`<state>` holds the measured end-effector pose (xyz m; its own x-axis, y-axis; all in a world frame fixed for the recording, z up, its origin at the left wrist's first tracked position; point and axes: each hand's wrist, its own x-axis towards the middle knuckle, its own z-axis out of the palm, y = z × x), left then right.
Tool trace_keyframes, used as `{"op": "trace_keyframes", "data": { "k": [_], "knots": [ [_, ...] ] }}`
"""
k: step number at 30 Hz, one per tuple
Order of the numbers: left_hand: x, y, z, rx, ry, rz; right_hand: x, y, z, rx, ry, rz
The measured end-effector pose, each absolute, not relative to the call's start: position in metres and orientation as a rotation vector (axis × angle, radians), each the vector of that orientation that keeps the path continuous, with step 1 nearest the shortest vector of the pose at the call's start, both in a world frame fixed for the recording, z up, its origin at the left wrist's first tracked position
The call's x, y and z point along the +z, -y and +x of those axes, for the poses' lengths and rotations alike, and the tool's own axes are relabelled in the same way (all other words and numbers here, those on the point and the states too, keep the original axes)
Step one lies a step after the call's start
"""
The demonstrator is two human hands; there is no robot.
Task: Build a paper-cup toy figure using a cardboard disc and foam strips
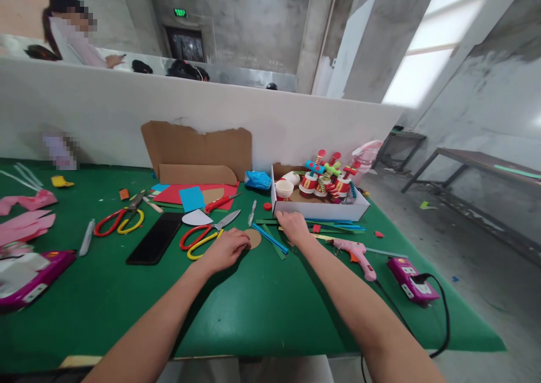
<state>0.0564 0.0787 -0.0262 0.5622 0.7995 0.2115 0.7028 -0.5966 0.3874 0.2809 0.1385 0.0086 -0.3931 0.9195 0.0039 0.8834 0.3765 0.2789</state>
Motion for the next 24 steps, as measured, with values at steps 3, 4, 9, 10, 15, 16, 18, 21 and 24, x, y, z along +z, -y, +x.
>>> {"op": "trace_keyframes", "data": {
  "k": [3,4,9,10,15,16,18,21,24],
  "knots": [
    [-0.027,-0.08,0.056,0.514,-1.268,2.537,0.006,-0.136,0.282,0.356,-2.483,1.648],
    [-0.028,-0.08,0.056,0.508,-1.266,2.537,0.006,-0.135,0.282,0.357,-2.497,1.657],
    [-0.028,-0.081,0.055,0.49,-1.24,2.526,0.009,-0.132,0.268,0.318,-2.611,1.652],
    [-0.027,-0.081,0.055,0.484,-1.24,2.529,0.01,-0.133,0.265,0.306,-2.6,1.631],
    [-0.024,-0.08,0.056,0.457,-1.258,2.551,0.005,-0.144,0.251,0.279,-2.508,1.589],
    [-0.023,-0.079,0.057,0.456,-1.262,2.552,0.004,-0.146,0.25,0.28,-2.505,1.591],
    [-0.023,-0.079,0.057,0.459,-1.268,2.554,0.002,-0.147,0.252,0.284,-2.501,1.592],
    [-0.025,-0.08,0.056,0.469,-1.259,2.561,0.0,-0.147,0.26,0.291,-2.489,1.61],
    [-0.028,-0.081,0.056,0.477,-1.24,2.567,0.003,-0.145,0.273,0.291,-2.448,1.66]
  ]
}}
